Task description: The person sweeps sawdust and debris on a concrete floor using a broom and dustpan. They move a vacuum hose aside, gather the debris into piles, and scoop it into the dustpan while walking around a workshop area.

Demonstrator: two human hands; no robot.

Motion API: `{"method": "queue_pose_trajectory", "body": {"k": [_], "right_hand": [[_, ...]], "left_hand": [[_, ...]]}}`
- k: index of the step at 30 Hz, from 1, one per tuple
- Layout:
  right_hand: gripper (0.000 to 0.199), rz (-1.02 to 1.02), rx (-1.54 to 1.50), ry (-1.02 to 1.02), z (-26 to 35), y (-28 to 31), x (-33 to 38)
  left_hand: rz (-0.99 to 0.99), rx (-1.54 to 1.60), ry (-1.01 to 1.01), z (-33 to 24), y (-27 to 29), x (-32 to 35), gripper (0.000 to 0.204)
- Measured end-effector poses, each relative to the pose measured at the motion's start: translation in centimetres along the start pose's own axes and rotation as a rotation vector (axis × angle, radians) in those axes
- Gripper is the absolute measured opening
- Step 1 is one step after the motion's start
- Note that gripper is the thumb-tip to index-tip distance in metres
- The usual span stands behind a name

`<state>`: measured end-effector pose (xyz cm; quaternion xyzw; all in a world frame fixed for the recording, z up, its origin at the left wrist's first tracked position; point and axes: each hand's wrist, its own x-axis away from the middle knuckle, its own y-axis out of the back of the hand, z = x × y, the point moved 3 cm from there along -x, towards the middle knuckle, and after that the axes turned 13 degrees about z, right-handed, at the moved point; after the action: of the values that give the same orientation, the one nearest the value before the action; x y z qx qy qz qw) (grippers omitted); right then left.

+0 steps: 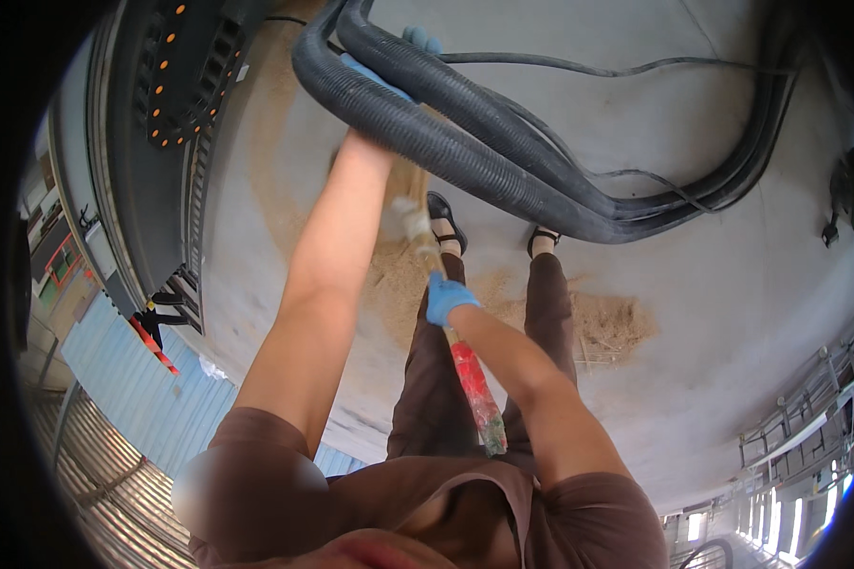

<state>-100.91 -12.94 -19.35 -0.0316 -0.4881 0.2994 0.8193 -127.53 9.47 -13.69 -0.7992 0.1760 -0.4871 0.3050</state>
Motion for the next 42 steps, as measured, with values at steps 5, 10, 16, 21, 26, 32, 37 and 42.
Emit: {"method": "queue_pose_trajectory", "body": {"k": [5, 10, 16, 21, 26, 32, 37, 42], "right_hand": [[0.059, 0.080, 0.163, 0.145, 4.9, -5.6, -1.0], [0.074, -0.080, 0.118, 0.043, 5.4, -6.8, 3.5], [0.077, -0.617, 0.128, -0.174, 9.2, 1.6, 5.1], [0.073, -0.974, -0.020, -0.170, 7.2, 14.1, -1.6], [0.069, -1.041, 0.031, -0.007, 11.3, 22.5, -14.5], [0.092, -0.560, -0.169, -0.109, 24.8, 20.5, -18.9], [0.089, -0.423, -0.077, -0.047, 29.6, 17.9, -21.8], [0.084, -0.290, 0.102, 0.022, 30.0, 12.9, -26.3]], "left_hand": [[0.043, 0.038, 0.084, -0.6, 2.4, 0.4, 0.052], [0.087, 0.137, 0.084, -1.8, 4.7, 0.2, 0.078], [0.466, 0.386, 0.178, -4.7, 1.3, -1.2, 0.080], [0.372, 0.480, 0.264, -5.9, -1.0, -1.9, 0.047], [0.358, 0.531, 0.327, -5.3, 0.1, -3.1, 0.047], [0.341, 0.543, 0.364, -5.3, 2.7, -3.4, 0.047], [0.312, 0.548, 0.372, -6.8, 5.4, -2.4, 0.046], [0.311, 0.547, 0.372, -7.6, 7.1, -2.1, 0.046]]}}
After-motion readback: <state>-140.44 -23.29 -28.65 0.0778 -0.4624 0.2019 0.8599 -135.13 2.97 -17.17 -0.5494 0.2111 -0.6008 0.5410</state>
